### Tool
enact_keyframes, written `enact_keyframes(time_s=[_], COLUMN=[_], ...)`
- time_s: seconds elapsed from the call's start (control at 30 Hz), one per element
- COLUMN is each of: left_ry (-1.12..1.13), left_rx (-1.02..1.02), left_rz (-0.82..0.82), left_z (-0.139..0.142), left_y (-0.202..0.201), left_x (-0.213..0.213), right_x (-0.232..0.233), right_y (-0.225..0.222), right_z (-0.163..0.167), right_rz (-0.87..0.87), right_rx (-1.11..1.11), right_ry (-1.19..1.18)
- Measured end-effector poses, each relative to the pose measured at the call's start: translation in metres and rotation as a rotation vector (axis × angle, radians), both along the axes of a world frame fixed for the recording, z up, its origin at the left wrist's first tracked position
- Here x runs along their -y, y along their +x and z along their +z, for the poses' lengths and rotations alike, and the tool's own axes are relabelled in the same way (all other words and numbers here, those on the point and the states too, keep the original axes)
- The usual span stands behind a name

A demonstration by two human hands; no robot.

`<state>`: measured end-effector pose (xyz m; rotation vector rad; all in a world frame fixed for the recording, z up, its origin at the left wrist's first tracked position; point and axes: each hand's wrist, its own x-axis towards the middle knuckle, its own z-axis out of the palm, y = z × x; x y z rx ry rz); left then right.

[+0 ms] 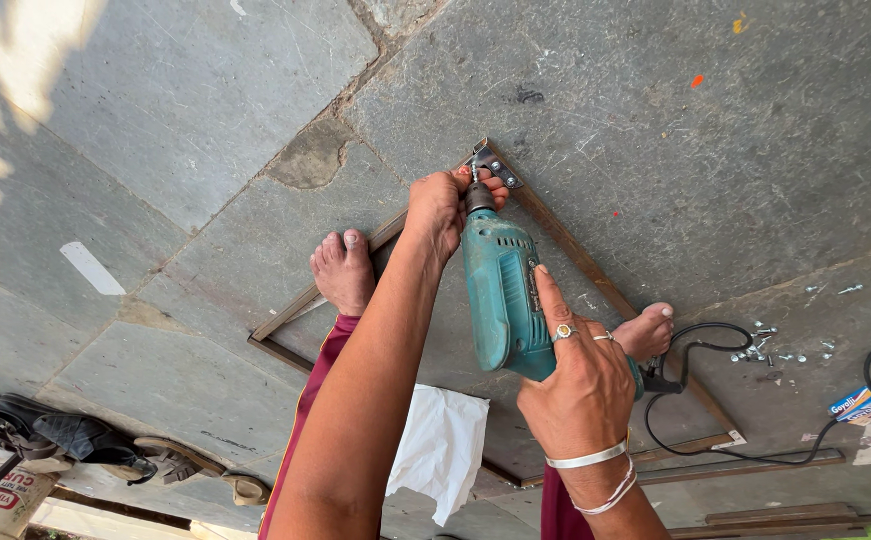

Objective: The person assembles a rectangular metal frame on the floor by attaching metal corner brackets with screws. They use a corded electric drill to drive screws into each corner, repositioning the frame as needed to access different sides.

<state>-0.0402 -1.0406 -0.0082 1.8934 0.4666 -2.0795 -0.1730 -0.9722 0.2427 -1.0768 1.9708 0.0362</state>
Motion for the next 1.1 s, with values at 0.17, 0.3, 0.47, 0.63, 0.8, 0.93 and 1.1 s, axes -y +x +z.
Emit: enact_keyframes(time_s=[0.17, 0.3, 0.47, 0.63, 0.8, 0.93, 1.1], left_ry=[-0.022, 0.043, 0.114, 0.112, 0.117, 0.158, 0.141], left_rx=[-0.04, -0.165, -0.017, -0.018, 0.039, -0.04, -0.219], left_rz=[-0.041, -0.255, -0.408, -0.387, -0.423, -0.339, -0.148], left_z=[0.03, 0.107, 0.155, 0.153, 0.152, 0.147, 0.135], left_y=[-0.003, 0.002, -0.007, -0.015, -0.02, -0.015, -0.001], left_x=[0.014, 0.02, 0.041, 0.055, 0.047, 0.045, 0.048], right_x=[0.025, 0.046, 0.067, 0.073, 0.073, 0.078, 0.093], right_y=[0.005, 0.008, 0.012, 0.009, 0.003, 0.003, 0.012], right_z=[0.006, 0.014, 0.02, 0.02, 0.018, 0.02, 0.015], right_rz=[0.109, 0.195, 0.285, 0.266, 0.245, 0.306, 0.352], right_rx=[-0.031, -0.047, -0.061, -0.077, -0.067, -0.088, -0.085], right_ry=[0.012, -0.037, 0.179, 0.049, 0.101, 0.03, 0.103])
